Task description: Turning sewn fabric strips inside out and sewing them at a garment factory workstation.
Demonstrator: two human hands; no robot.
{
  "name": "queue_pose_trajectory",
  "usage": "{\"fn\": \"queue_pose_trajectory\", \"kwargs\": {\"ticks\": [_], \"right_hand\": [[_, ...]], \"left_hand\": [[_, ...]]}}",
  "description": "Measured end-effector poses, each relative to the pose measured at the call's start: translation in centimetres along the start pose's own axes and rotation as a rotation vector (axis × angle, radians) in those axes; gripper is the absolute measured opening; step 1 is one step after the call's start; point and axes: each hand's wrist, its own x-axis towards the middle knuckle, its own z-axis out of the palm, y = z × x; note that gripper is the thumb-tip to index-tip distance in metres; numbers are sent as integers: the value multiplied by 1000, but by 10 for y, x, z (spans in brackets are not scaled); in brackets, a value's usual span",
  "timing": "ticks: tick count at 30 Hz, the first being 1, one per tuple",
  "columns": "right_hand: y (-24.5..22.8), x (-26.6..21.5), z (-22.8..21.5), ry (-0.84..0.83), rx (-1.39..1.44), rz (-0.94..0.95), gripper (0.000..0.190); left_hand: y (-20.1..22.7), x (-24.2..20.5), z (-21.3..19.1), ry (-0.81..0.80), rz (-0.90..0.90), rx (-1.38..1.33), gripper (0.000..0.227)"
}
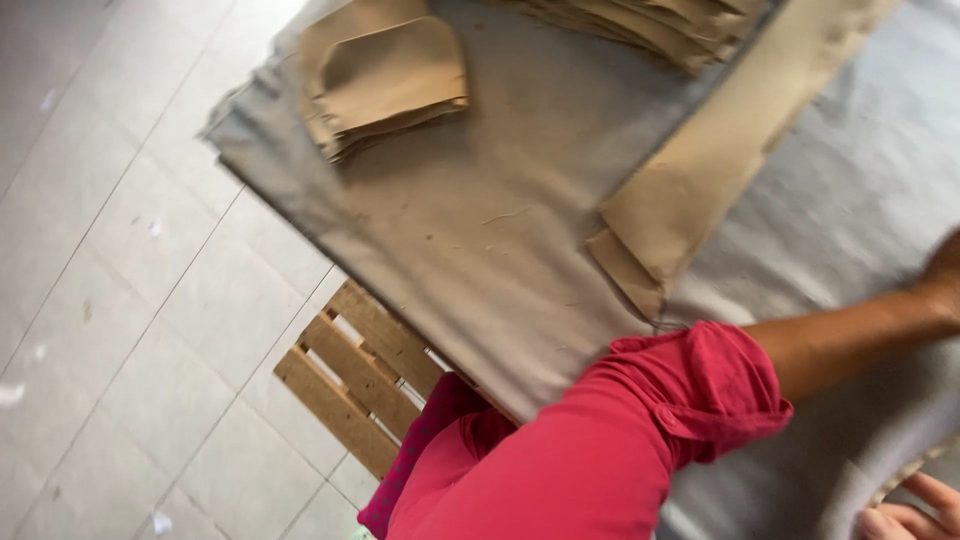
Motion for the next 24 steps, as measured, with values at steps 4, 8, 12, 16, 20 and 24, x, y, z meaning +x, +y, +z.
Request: {"fn": "queue_pose_trajectory", "kwargs": {"ticks": [4, 8, 12, 16, 20, 24], "right_hand": [[-46, -33, 22, 74, 173, 228, 66], [-99, -48, 40, -27, -62, 236, 14], [-92, -35, -1, -124, 141, 39, 28], [-151, 41, -17, 421, 244, -84, 19], [-141, 119, -41, 536, 525, -15, 22], [-159, 145, -36, 399, 918, -183, 4]], "left_hand": [[74, -52, -3, -152, 5, -35, 27], [170, -88, -73, -286, -200, -79, 46], [184, -96, -86, -237, -71, -16, 35], [203, -104, -92, -245, -112, 65, 38], [192, -98, -87, -268, -205, 12, 31], [189, -95, -85, -346, -312, -230, 23]]}}
